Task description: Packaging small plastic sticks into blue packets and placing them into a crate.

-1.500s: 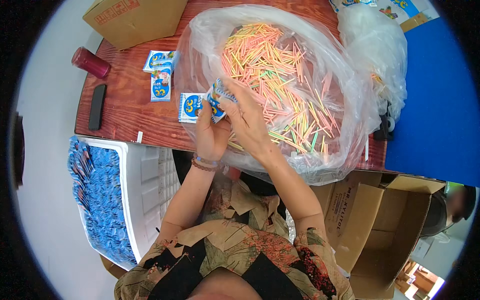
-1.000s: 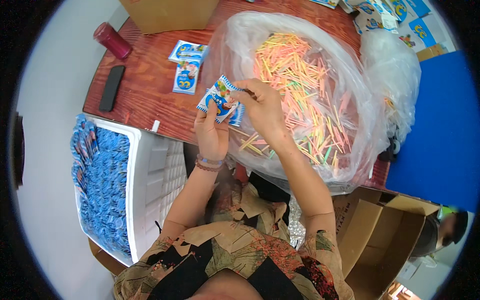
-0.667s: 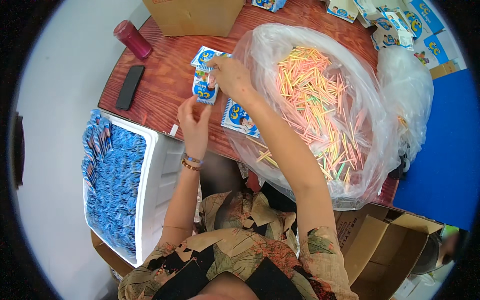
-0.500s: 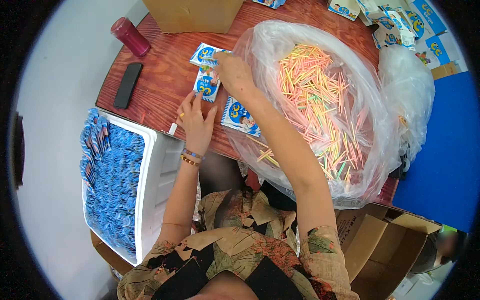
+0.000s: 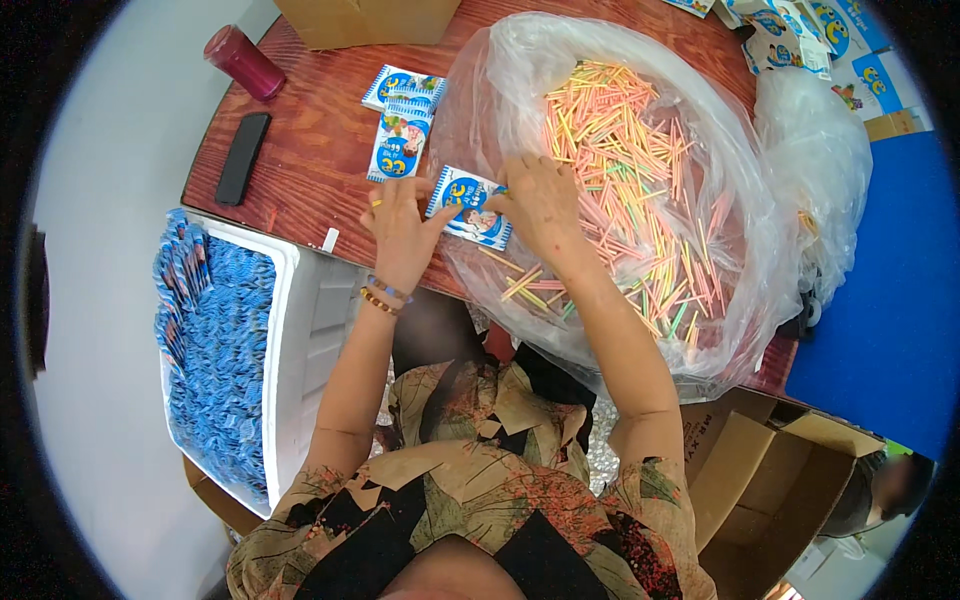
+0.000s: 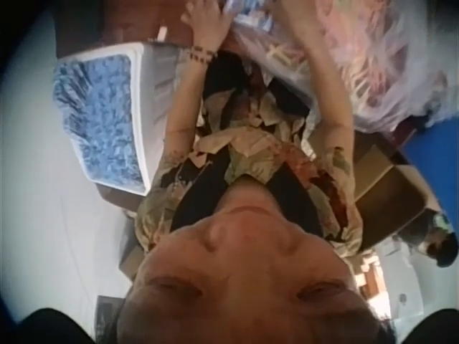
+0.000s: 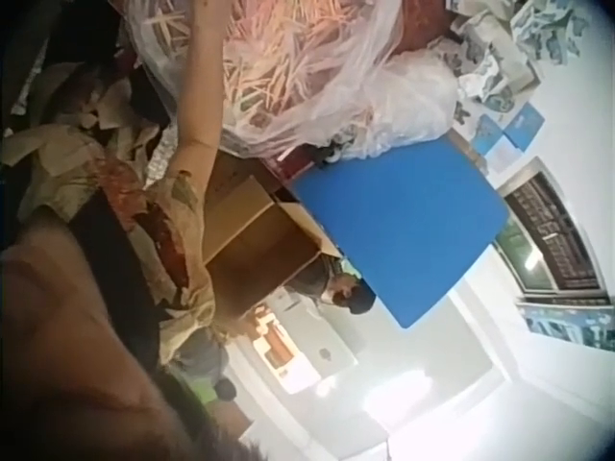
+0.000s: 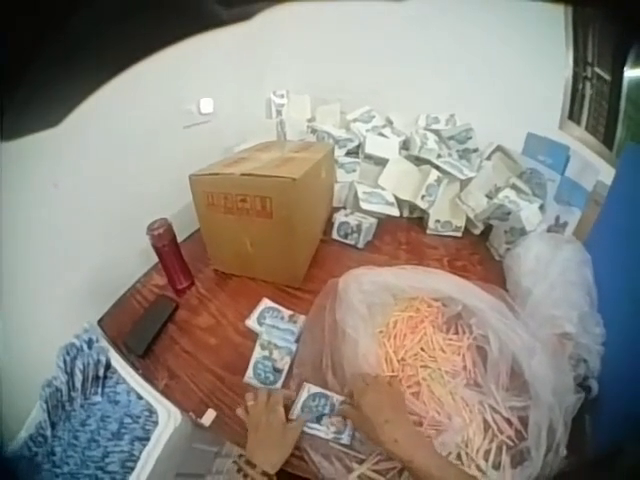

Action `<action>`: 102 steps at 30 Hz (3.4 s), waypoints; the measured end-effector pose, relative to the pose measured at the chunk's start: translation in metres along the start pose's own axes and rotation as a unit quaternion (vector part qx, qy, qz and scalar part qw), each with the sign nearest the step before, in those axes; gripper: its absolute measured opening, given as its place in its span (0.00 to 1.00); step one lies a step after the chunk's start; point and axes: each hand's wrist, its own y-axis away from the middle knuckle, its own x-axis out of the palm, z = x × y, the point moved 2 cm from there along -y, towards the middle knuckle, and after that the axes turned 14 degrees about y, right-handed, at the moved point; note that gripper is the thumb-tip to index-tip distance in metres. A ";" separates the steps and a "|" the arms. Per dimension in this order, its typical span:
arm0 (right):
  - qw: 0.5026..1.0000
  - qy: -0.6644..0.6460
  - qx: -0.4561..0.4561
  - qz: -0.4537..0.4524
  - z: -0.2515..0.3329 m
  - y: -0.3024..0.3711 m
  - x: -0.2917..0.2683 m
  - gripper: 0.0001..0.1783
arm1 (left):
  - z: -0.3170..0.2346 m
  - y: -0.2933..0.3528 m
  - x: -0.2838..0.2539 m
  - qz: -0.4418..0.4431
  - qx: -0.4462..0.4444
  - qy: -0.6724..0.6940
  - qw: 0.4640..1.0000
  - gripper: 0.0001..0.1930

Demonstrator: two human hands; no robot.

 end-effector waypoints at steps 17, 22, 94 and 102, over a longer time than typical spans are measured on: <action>0.995 -0.055 -0.054 -0.070 -0.016 0.005 -0.018 0.05 | -0.012 -0.008 -0.001 -0.032 0.018 0.166 0.985 0.14; 0.959 -0.274 0.064 0.024 -0.010 0.014 -0.017 0.05 | -0.010 -0.008 0.013 0.053 -0.085 0.491 0.866 0.10; 0.934 -0.253 0.235 0.093 -0.123 0.086 -0.064 0.11 | -0.046 0.044 0.055 0.023 -0.301 0.691 0.656 0.08; 0.976 0.113 0.172 0.072 -0.108 0.067 -0.041 0.15 | -0.034 0.047 0.057 0.047 -0.295 0.696 0.653 0.08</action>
